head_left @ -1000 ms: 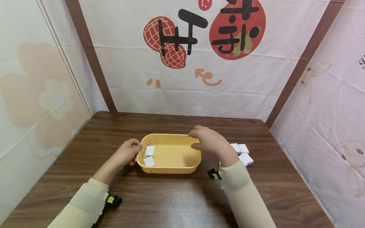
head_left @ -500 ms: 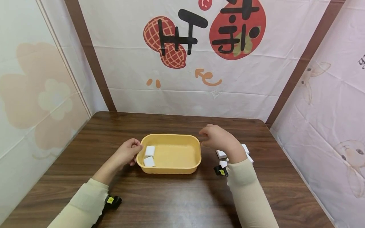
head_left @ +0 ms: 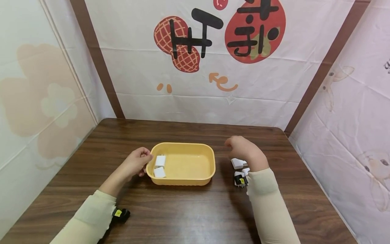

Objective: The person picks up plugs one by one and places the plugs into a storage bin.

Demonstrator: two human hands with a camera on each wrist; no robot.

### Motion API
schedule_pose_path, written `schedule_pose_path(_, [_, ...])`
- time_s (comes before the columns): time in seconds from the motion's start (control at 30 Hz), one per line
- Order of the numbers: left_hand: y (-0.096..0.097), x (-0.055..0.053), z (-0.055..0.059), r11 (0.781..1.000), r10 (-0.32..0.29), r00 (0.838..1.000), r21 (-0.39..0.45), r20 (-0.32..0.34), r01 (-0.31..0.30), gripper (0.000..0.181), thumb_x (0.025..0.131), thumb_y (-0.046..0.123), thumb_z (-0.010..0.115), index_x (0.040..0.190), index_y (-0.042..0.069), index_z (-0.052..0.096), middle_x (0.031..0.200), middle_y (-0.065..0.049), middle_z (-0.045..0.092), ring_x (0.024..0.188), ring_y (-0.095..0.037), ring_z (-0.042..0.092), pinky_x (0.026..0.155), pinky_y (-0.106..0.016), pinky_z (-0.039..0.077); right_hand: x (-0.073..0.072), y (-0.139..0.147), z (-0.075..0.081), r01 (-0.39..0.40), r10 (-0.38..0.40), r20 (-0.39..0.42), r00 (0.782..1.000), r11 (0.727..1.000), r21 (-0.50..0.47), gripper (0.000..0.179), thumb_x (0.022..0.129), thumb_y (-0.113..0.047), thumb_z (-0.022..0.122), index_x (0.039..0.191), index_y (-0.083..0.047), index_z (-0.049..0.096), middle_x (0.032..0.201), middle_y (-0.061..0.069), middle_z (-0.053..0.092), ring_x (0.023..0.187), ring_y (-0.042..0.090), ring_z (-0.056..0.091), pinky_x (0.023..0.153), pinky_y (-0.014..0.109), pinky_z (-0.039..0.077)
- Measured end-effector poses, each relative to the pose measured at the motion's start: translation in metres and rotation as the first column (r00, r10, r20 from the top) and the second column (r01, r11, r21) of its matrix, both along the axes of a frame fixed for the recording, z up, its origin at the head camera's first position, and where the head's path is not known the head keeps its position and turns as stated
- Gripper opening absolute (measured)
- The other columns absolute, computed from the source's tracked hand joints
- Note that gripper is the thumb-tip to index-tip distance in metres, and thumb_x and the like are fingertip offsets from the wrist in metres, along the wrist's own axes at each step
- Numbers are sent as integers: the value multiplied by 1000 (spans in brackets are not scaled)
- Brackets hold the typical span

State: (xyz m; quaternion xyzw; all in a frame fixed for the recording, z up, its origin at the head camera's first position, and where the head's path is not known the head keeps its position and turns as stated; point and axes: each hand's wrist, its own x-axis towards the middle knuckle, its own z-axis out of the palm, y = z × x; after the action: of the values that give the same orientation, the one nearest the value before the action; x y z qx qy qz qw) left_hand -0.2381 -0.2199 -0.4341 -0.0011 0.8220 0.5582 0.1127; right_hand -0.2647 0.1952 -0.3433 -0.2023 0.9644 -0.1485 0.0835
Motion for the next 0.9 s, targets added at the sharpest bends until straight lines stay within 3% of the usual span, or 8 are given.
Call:
schedule_pose_path(0.17, [1,0,1,1000,-6,1000,-3,5,6,27,107,23,54,116,0,46,71,-4,53,54,-15,51,45,-27,45,-1,7,-8,13,-15,38,999,999,49,49,82,0,72,131,-1,66,130,16,67,119,30,63,99,48,53])
schedule_pose_path(0.43, [-1,0,2,1000,0,1000,-7,-11,0,26,107,22,54,116,0,46,71,-4,53,55,-15,52,45,-27,45,-7,19,-19,-88,90,2,996,977,193,45,82,0,79,125,-1,69,121,15,66,106,29,65,88,45,55])
schedule_pose_path(0.9, [2,0,-1,1000,-8,1000,21,-20,8,23,106,19,54,112,-1,46,68,-4,53,52,-15,51,43,-27,43,-4,34,-43,-75,79,-7,997,964,256,42,85,-7,83,125,-5,70,133,17,61,115,31,65,91,44,57])
